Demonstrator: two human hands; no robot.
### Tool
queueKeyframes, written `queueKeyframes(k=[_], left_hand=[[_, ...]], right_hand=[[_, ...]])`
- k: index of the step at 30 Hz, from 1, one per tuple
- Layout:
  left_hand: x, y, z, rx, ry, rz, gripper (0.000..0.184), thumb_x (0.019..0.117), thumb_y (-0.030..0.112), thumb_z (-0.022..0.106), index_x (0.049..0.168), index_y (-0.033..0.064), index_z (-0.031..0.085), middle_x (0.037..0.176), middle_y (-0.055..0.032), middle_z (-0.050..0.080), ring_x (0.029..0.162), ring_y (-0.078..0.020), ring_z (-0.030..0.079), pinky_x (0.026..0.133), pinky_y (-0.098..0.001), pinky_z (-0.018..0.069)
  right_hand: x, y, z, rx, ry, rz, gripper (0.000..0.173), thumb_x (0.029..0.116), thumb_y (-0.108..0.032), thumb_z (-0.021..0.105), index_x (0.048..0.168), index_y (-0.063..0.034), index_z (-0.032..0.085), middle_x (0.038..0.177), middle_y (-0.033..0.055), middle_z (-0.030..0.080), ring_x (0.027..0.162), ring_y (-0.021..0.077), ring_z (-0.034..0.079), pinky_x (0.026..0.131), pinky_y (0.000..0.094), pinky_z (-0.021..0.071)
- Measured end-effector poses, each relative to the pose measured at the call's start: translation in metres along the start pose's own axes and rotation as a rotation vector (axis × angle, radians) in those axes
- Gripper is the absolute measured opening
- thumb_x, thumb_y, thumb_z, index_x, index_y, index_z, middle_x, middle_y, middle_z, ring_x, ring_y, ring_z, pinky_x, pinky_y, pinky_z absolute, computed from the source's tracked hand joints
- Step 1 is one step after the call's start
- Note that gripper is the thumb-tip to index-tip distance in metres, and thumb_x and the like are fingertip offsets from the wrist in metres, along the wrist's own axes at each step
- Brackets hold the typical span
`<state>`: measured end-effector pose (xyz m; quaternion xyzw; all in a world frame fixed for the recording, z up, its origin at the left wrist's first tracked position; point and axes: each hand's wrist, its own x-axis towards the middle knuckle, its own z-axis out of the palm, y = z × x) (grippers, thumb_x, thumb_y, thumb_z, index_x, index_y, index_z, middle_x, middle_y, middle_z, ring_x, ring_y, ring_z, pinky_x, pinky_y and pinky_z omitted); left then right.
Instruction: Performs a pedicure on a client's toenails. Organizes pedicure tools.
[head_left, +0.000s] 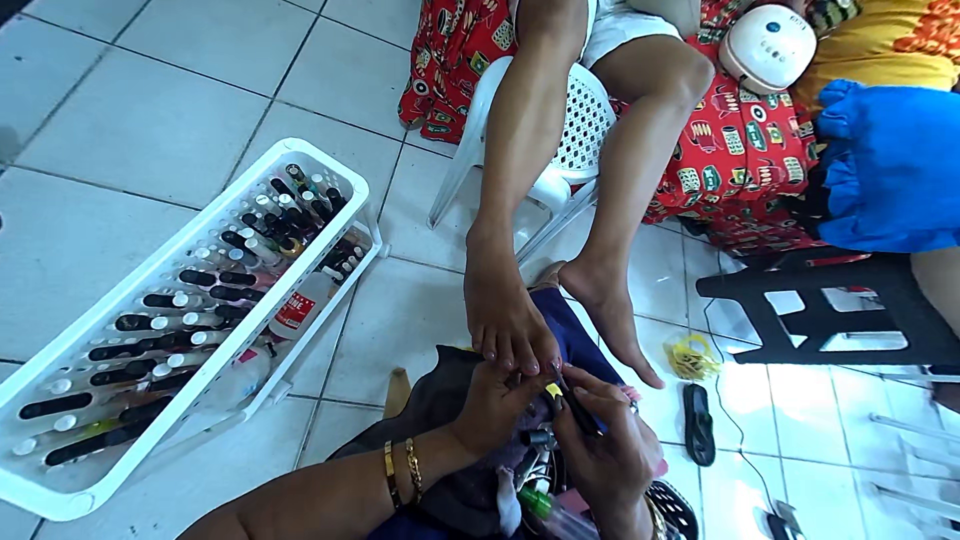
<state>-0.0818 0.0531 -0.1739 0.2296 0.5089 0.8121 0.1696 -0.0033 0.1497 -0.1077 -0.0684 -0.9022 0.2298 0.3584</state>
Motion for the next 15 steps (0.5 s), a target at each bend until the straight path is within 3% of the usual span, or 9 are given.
queueKeyframes(k=[15], left_hand=[[-0.0004, 0.0001, 0.0002, 0.006, 0.004, 0.007, 0.012, 0.0958, 0.011, 0.068, 0.098, -0.0004, 0.068, 0.092, 0.0044, 0.07, 0.091, 0.0045, 0.064, 0.085, -0.0165, 0.054]], right_hand=[[0.001, -0.0015, 0.0011, -0.021, -0.002, -0.022, 0.01, 0.0933, -0.016, 0.063, 0.094, -0.007, 0.057, 0.096, 0.0094, 0.073, 0.092, 0.0055, 0.07, 0.079, 0.0129, 0.0531]])
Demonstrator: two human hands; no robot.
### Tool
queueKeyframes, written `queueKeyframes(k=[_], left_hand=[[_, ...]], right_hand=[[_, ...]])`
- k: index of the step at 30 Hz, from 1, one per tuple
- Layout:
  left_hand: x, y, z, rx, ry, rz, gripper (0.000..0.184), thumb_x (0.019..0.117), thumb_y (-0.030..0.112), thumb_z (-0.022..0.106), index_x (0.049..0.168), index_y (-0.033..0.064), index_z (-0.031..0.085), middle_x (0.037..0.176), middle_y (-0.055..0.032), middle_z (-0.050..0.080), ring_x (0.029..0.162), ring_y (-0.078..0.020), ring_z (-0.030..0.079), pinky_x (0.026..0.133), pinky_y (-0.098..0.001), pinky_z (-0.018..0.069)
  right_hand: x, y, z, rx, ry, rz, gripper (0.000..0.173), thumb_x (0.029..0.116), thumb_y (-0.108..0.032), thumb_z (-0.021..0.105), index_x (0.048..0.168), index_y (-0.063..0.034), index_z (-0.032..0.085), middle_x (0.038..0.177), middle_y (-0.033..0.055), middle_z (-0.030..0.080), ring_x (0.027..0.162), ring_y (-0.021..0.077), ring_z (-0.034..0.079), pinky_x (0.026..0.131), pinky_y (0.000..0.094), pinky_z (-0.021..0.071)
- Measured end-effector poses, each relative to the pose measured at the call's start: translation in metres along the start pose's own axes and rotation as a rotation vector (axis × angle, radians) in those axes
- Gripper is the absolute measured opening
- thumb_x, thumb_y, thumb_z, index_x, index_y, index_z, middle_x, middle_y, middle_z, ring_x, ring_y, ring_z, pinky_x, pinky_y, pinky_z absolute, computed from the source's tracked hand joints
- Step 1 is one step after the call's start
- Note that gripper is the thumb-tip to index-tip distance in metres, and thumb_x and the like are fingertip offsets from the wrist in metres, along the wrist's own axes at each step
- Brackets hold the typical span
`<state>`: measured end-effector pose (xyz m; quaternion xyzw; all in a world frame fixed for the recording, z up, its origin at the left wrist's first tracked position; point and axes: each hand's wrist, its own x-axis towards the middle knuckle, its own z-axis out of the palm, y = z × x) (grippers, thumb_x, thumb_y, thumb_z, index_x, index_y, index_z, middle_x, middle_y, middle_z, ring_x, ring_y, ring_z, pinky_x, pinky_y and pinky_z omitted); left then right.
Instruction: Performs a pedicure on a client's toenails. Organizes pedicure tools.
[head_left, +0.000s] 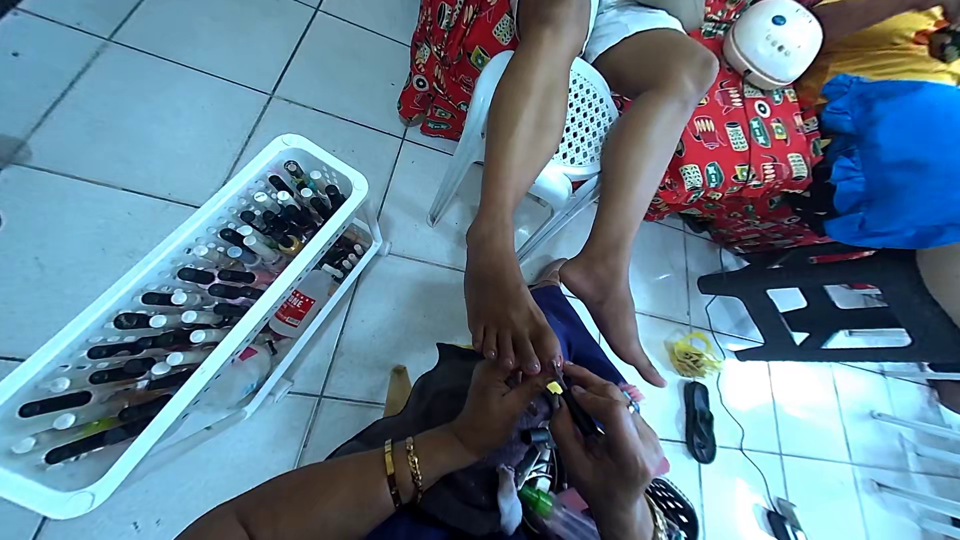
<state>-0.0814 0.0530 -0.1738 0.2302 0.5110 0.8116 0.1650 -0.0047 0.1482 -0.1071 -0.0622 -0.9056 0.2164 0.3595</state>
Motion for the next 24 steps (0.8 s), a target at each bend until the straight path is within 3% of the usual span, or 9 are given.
queueKeyframes(k=[24], left_hand=[[0.0004, 0.0007, 0.0001, 0.004, 0.003, 0.0, 0.01, 0.0952, 0.01, 0.068, 0.096, 0.0002, 0.067, 0.09, 0.0057, 0.069, 0.09, 0.0053, 0.064, 0.084, -0.0161, 0.0543]], right_hand=[[0.0004, -0.0013, -0.0006, -0.013, -0.012, 0.001, 0.01, 0.0925, -0.015, 0.063, 0.093, -0.0067, 0.058, 0.096, 0.0103, 0.074, 0.093, 0.0074, 0.071, 0.079, 0.014, 0.0534]])
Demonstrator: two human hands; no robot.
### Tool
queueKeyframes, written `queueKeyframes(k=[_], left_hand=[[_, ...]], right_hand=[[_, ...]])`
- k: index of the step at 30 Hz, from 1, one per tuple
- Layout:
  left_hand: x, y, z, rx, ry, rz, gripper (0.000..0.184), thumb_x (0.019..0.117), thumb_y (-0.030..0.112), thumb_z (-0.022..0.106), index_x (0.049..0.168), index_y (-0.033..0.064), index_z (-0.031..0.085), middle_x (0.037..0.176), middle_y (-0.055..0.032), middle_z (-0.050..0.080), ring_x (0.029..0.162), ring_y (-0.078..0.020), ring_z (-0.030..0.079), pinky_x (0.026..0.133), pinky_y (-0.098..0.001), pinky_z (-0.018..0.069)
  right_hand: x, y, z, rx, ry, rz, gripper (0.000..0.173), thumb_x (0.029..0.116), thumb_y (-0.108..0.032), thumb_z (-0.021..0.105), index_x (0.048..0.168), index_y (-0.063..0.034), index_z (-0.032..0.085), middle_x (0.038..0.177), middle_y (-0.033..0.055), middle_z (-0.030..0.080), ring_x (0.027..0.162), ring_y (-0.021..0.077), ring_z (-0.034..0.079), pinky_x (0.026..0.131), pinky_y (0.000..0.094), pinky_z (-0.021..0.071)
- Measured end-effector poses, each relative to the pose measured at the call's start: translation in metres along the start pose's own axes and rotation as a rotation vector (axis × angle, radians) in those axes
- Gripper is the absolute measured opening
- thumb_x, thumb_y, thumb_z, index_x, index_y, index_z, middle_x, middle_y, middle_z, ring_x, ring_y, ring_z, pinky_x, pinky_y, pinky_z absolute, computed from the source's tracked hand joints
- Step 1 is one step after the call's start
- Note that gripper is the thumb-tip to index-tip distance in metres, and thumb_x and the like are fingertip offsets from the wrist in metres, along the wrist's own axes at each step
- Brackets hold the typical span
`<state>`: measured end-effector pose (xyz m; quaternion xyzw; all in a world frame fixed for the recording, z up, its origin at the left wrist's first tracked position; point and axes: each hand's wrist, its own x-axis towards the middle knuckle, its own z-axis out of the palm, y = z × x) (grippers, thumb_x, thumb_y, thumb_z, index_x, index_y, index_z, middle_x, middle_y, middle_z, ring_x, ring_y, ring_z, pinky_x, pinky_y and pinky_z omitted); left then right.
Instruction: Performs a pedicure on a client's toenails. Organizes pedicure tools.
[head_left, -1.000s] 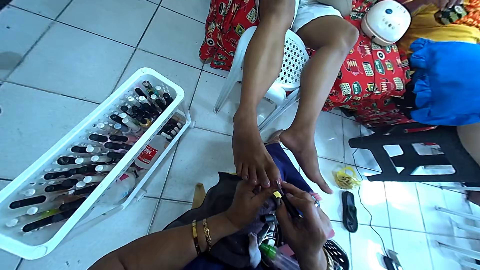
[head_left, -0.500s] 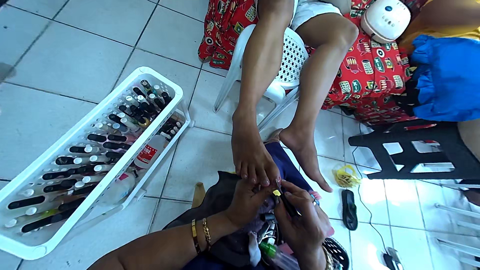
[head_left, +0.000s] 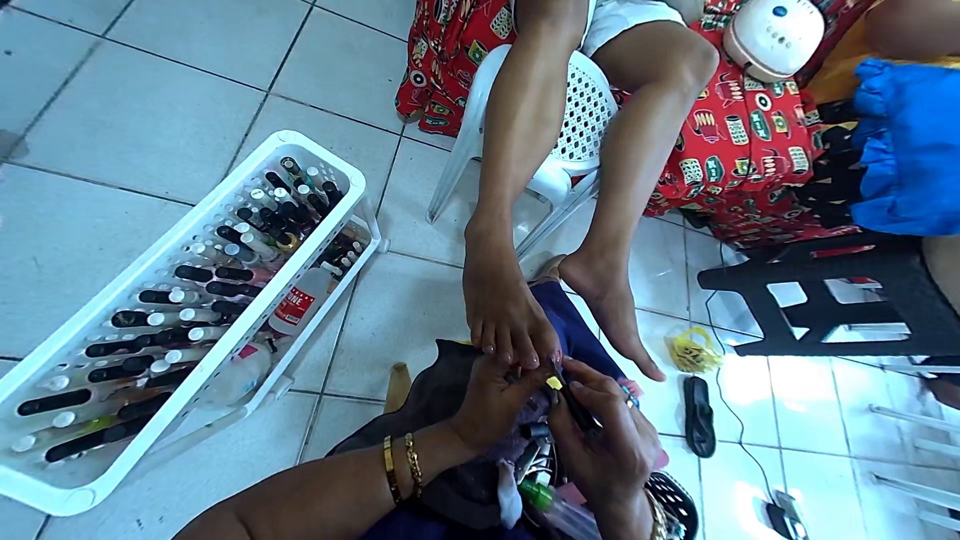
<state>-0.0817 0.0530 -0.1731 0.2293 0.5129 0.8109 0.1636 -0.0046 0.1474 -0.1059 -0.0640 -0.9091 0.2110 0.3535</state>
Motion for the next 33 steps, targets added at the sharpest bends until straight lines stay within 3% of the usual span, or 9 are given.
queueKeyframes(k=[26, 33], left_hand=[[0.0011, 0.0024, -0.0004, -0.033, 0.011, -0.006, 0.01, 0.0947, 0.013, 0.07, 0.095, 0.0033, 0.068, 0.09, 0.0085, 0.068, 0.088, 0.0058, 0.063, 0.082, -0.0155, 0.0538], [0.0008, 0.0022, -0.0002, -0.054, 0.014, -0.025, 0.008, 0.0939, 0.011, 0.071, 0.097, 0.0046, 0.069, 0.092, 0.0087, 0.069, 0.09, 0.0052, 0.063, 0.083, -0.0164, 0.0542]], right_hand=[[-0.0014, -0.0035, -0.0045, 0.039, 0.004, 0.019, 0.009, 0.0922, -0.013, 0.062, 0.093, -0.0063, 0.056, 0.103, 0.0115, 0.076, 0.092, 0.0056, 0.072, 0.075, 0.0136, 0.0541], [-0.0011, -0.0012, -0.0081, 0.234, 0.005, 0.136, 0.011, 0.0917, -0.014, 0.063, 0.098, -0.009, 0.056, 0.102, 0.0042, 0.076, 0.096, 0.003, 0.073, 0.079, 0.0151, 0.0573]])
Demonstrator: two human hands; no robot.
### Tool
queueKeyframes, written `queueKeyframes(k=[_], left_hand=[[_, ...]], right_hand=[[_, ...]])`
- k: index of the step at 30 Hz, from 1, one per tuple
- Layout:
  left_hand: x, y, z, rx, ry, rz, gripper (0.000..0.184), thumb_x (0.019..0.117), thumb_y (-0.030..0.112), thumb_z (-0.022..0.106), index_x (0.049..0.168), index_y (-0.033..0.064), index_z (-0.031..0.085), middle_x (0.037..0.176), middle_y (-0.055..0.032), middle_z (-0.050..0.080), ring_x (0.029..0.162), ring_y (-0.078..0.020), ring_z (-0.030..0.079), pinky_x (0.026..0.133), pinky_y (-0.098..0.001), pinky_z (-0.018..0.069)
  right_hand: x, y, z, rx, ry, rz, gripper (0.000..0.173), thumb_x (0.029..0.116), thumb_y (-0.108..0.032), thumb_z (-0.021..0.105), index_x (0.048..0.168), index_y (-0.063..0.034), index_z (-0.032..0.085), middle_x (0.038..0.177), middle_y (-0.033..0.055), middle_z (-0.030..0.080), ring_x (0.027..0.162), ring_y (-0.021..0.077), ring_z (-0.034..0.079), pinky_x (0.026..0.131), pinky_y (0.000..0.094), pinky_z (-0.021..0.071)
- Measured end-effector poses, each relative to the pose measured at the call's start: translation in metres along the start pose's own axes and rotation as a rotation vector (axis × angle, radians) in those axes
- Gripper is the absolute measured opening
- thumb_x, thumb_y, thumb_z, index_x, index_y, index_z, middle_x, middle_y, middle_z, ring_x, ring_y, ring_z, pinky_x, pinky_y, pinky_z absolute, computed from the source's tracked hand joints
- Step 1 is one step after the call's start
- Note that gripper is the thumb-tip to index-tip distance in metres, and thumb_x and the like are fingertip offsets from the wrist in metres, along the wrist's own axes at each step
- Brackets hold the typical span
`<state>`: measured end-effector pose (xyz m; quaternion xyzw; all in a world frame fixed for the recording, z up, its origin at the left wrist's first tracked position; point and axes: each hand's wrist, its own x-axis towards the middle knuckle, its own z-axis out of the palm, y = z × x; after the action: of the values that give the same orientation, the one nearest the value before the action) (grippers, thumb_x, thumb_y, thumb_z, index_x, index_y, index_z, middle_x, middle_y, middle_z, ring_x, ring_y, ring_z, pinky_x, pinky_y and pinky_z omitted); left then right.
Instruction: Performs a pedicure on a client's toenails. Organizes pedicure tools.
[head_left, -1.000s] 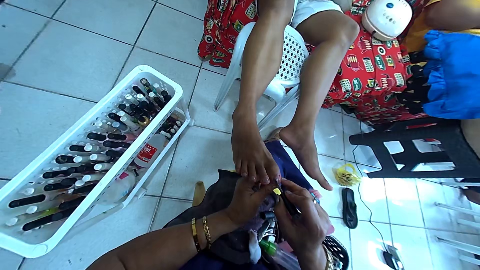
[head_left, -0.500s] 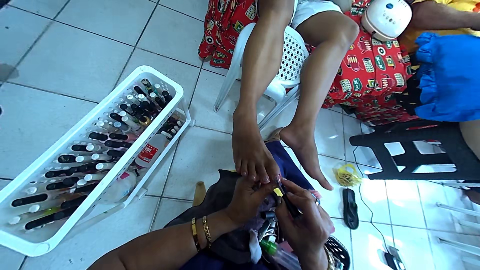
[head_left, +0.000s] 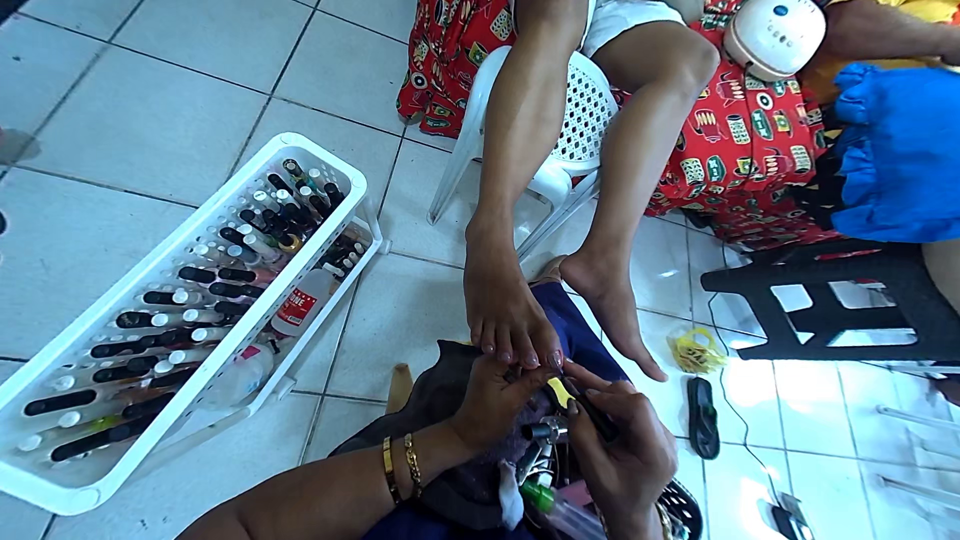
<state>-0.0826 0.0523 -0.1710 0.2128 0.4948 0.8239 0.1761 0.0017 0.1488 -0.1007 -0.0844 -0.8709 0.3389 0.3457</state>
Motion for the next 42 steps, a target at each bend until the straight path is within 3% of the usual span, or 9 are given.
queueKeyframes(k=[18, 26, 33, 42], left_hand=[[-0.0002, -0.0006, -0.0002, 0.032, -0.001, -0.004, 0.008, 0.0936, 0.011, 0.071, 0.095, 0.0042, 0.068, 0.09, 0.0084, 0.068, 0.09, 0.0055, 0.063, 0.083, -0.0159, 0.0538], [0.0006, -0.0007, 0.0004, 0.004, -0.004, -0.017, 0.007, 0.0935, 0.011, 0.072, 0.097, 0.0058, 0.069, 0.092, 0.008, 0.07, 0.09, 0.0043, 0.064, 0.083, -0.0171, 0.0548], [0.0009, -0.0023, 0.0008, -0.002, -0.009, -0.025, 0.006, 0.0944, 0.015, 0.072, 0.096, 0.01, 0.069, 0.091, 0.0105, 0.069, 0.088, 0.0059, 0.063, 0.081, -0.0156, 0.0546], [-0.0005, -0.0032, 0.0, -0.011, -0.006, -0.052, 0.005, 0.0944, 0.013, 0.071, 0.097, 0.0093, 0.069, 0.092, 0.0087, 0.069, 0.091, 0.0038, 0.064, 0.084, -0.0181, 0.0553]], right_hand=[[0.0, 0.0016, 0.0031, -0.146, -0.011, -0.077, 0.012, 0.0937, -0.016, 0.063, 0.095, -0.007, 0.056, 0.101, 0.0096, 0.076, 0.092, 0.0053, 0.072, 0.076, 0.0145, 0.0552], [0.0027, 0.0026, -0.0001, 0.11, 0.015, 0.073, 0.009, 0.0951, -0.016, 0.064, 0.103, -0.0141, 0.06, 0.101, -0.0034, 0.075, 0.095, 0.0012, 0.072, 0.079, 0.0154, 0.0587], [0.003, 0.0041, 0.006, 0.011, 0.029, 0.038, 0.011, 0.0946, -0.017, 0.065, 0.102, -0.0119, 0.058, 0.104, -0.0001, 0.075, 0.098, 0.0014, 0.071, 0.079, 0.0143, 0.0575], [0.0044, 0.0028, 0.007, -0.118, 0.011, -0.005, 0.011, 0.094, -0.017, 0.063, 0.098, -0.0089, 0.058, 0.097, 0.0049, 0.074, 0.093, 0.0023, 0.071, 0.077, 0.013, 0.0554]])
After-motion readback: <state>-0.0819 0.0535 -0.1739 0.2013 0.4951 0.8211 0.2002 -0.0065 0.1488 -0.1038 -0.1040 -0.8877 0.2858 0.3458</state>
